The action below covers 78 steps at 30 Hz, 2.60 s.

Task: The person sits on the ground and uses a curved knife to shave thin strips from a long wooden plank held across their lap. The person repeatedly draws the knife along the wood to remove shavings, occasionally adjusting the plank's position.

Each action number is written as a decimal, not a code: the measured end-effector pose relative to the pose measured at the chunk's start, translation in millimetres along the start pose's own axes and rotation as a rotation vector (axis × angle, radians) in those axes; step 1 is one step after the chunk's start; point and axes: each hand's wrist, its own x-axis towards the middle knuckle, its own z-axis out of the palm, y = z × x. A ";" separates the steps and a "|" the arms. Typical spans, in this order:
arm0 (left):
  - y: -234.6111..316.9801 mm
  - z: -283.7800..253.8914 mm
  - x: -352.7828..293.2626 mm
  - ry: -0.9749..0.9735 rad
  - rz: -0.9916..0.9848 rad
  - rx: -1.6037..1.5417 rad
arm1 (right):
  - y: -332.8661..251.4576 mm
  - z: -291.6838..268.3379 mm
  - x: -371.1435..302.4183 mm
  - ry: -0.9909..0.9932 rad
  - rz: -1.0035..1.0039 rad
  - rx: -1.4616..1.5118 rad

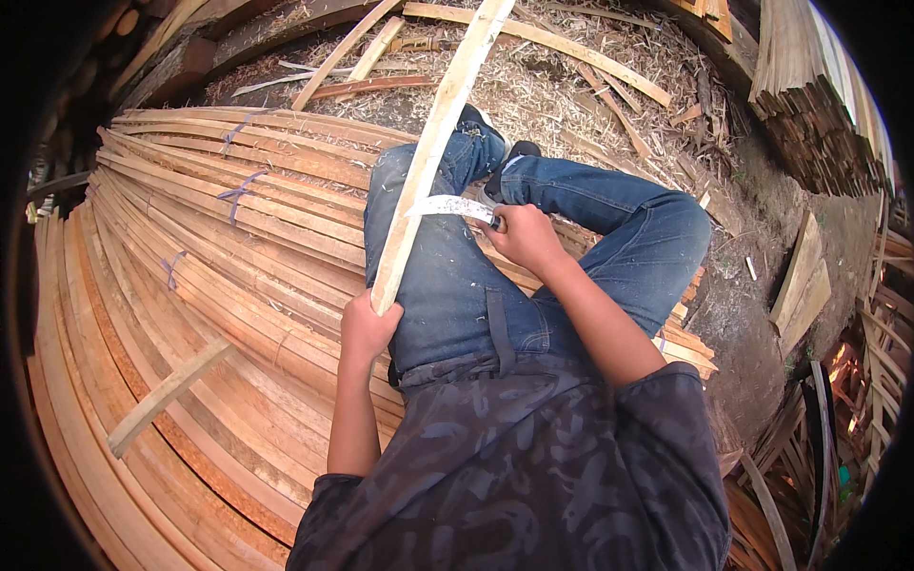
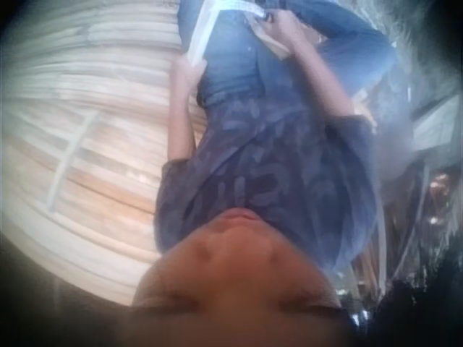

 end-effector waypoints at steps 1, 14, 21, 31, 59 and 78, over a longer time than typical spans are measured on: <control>0.8 -0.7 -3.9 0.017 0.014 0.007 | -2.5 3.2 -2.3 -0.036 -0.018 -0.047; -0.3 -10.8 -31.5 -0.044 -0.002 0.048 | -4.8 13.9 -5.2 -0.036 -0.020 -0.460; -8.0 -3.2 -28.7 -0.028 0.015 -0.024 | 51.6 -48.8 28.6 0.302 0.442 -0.201; 5.6 -5.1 -16.8 -0.047 -0.018 0.153 | -19.5 5.0 7.2 -0.015 -0.059 -0.417; 26.7 -1.2 -0.7 0.090 0.045 0.224 | -15.4 -21.6 42.8 0.055 0.136 -0.511; 29.4 2.7 0.5 0.118 0.030 0.211 | -12.3 -47.8 35.4 0.126 0.146 -0.495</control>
